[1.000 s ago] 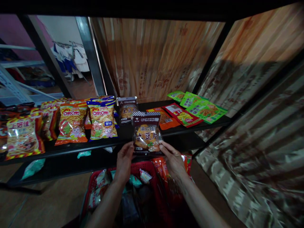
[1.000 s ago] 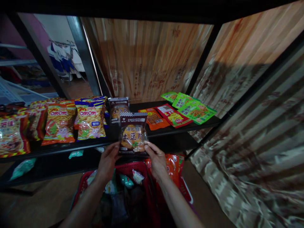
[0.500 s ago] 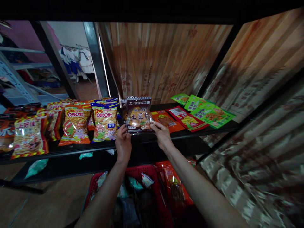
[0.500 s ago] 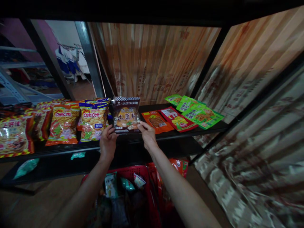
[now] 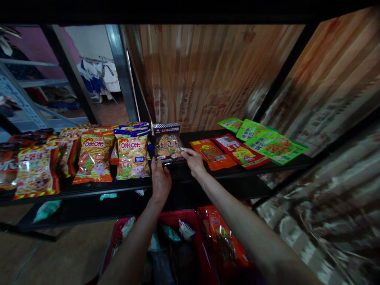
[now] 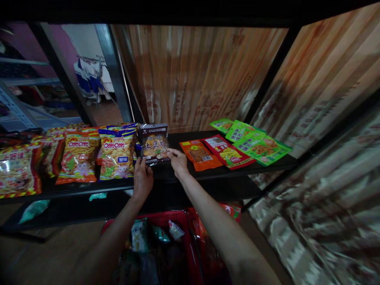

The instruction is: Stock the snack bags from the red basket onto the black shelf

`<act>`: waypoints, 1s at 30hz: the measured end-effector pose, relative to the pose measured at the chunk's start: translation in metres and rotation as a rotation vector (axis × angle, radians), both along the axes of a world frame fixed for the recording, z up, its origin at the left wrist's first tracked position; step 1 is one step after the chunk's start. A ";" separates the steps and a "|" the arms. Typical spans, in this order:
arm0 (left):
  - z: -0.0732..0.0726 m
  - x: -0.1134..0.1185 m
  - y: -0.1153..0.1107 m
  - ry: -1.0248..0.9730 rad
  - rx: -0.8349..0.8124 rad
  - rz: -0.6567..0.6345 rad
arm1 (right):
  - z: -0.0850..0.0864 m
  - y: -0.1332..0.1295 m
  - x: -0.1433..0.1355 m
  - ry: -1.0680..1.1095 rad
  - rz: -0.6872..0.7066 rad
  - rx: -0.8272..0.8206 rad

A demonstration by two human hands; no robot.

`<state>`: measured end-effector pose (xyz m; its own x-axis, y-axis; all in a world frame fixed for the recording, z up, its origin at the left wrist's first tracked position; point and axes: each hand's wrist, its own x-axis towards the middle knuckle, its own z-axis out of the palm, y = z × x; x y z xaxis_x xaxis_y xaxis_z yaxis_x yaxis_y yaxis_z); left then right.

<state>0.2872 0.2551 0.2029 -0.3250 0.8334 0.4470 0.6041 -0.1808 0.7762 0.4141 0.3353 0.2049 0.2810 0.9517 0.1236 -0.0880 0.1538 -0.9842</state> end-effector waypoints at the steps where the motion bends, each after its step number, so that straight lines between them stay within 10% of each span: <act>1: -0.001 0.001 0.000 0.000 -0.002 -0.001 | -0.003 0.002 0.000 -0.026 -0.008 0.000; 17: 0.005 0.004 0.000 0.122 -0.084 -0.013 | -0.024 0.018 0.007 -0.343 -0.061 0.029; 30: 0.021 0.001 -0.019 0.612 -0.055 -0.040 | -0.019 0.013 0.005 -0.517 -0.097 -0.022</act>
